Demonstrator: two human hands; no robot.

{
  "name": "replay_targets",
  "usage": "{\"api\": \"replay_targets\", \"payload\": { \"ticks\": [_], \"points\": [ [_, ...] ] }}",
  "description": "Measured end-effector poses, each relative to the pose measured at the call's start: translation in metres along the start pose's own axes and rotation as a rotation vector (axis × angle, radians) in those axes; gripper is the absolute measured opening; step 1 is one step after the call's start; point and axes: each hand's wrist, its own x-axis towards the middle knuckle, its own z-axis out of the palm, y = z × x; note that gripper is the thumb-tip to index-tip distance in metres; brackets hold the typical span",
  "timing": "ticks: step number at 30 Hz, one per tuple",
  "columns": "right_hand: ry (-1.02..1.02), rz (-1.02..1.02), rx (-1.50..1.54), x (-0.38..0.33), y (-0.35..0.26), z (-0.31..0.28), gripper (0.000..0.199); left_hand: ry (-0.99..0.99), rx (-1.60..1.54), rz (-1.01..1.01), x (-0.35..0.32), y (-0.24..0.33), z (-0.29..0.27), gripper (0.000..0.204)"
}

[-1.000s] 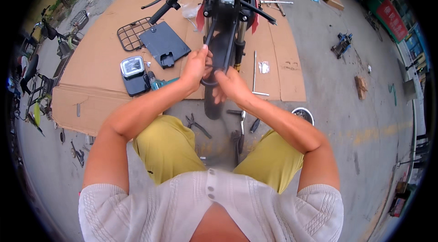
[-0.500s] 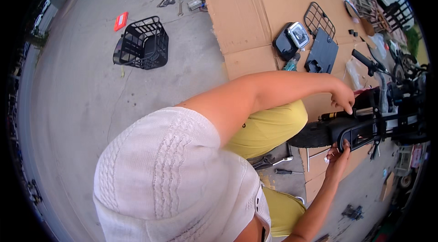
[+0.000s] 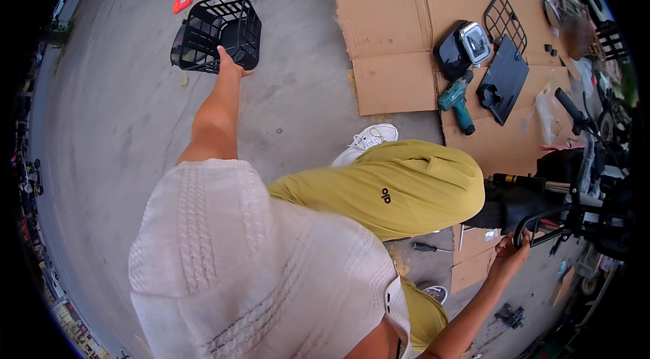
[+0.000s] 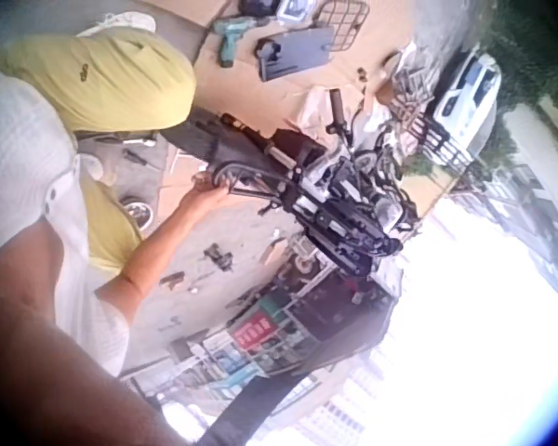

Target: The person assembles an electric scooter by tightening bolts on the front wheel, attaching the handlebars, and installing the headlight. They also attach a front basket and a pink plastic panel to the body of the scooter.

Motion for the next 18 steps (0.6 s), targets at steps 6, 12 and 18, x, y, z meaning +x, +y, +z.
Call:
{"api": "replay_targets", "payload": {
  "ticks": [6, 12, 18],
  "points": [
    [-0.031, 0.023, 0.079, 0.007, 0.005, 0.01, 0.035, 0.16, -0.105, 0.163, 0.066, 0.051, -0.03, 0.062],
    [-0.043, 0.017, 0.153, 0.009, 0.01, 0.004, 0.036, 0.084, -0.231, 0.163, 0.082, 0.011, -0.023, 0.03],
    [-0.312, 0.055, 0.113, -0.03, 0.018, 0.006, 0.072, -0.487, -0.081, 0.225, -0.042, -0.126, 0.011, 0.072]
  ]
}}
